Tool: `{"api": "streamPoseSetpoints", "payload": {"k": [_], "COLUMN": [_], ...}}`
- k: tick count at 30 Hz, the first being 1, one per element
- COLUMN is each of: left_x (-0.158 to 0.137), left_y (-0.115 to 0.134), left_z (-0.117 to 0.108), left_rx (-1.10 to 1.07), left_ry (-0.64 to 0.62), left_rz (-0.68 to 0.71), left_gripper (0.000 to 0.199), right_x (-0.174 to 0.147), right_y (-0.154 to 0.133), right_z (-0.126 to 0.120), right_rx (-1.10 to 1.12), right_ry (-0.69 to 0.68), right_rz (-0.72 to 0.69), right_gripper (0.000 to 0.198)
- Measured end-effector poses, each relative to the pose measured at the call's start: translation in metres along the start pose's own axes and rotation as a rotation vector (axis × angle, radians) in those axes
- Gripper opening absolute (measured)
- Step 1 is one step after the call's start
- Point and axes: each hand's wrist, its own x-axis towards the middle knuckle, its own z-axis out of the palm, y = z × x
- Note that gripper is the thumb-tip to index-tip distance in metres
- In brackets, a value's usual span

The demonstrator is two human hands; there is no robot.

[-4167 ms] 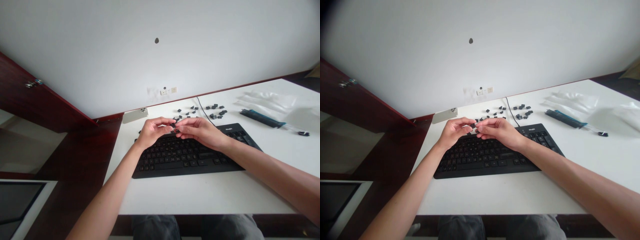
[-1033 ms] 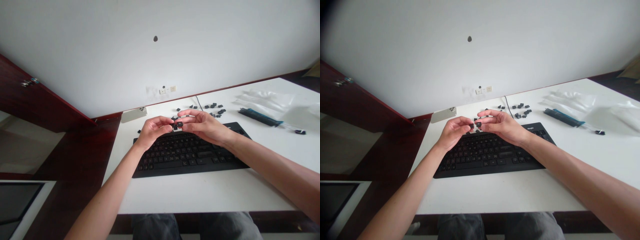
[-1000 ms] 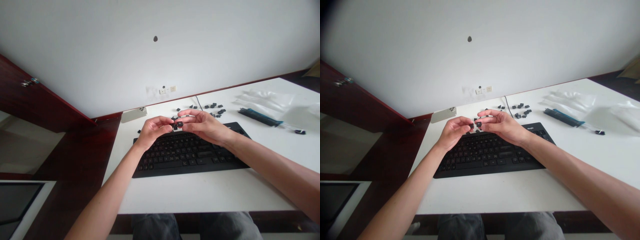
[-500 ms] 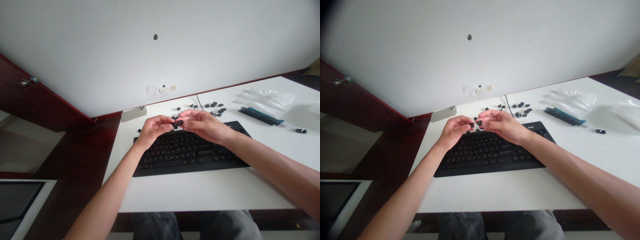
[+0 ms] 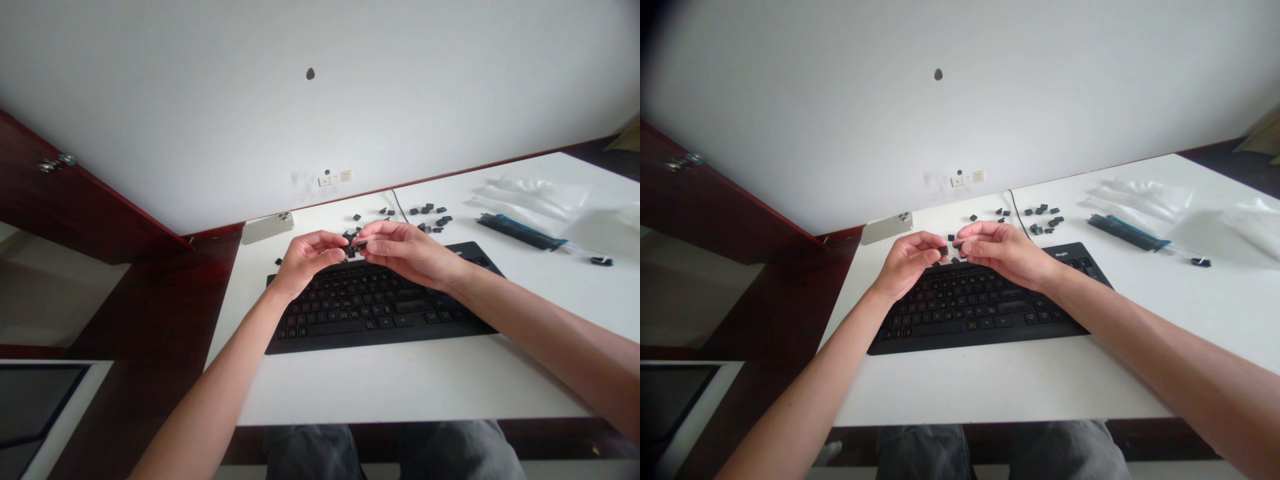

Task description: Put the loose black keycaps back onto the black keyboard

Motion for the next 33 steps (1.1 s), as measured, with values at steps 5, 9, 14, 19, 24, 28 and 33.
{"api": "streamPoseSetpoints", "payload": {"k": [5,9,14,19,24,28,33], "left_x": [0.0002,0.0003,0.0002,0.0002,0.0000,-0.0003,-0.0006], "left_y": [-0.0011,-0.0020,-0.0009,-0.0013,-0.0020,-0.0016,-0.0003], "left_z": [-0.0011,-0.0013,-0.0004,-0.0014,-0.0019,-0.0013,-0.0004], "left_rx": [-0.020,-0.012,-0.018,-0.014,-0.016,-0.011,-0.025], "left_ry": [-0.007,-0.001,-0.010,-0.022,-0.025,-0.011,-0.013], "left_rz": [0.001,-0.003,0.003,0.004,0.010,0.004,-0.002], "left_gripper": [0.029,0.031,0.029,0.030,0.029,0.030,0.028], "right_x": [0.0008,0.0008,-0.0009,-0.0019,-0.0019,-0.0024,-0.0028], "right_y": [0.0004,0.0013,0.0012,0.0014,0.0018,0.0022,0.0024], "right_z": [-0.0003,-0.0017,-0.0025,-0.0017,-0.0015,-0.0028,-0.0038], "right_rx": [0.031,0.054,0.085,0.084,0.100,0.114,0.123], "right_ry": [-0.009,-0.023,-0.039,-0.090,-0.115,-0.117,-0.106], "right_rz": [0.001,0.000,0.007,0.033,0.041,0.060,0.074], "right_gripper": [0.026,0.022,0.019,0.017,0.017,0.018,0.019]}}
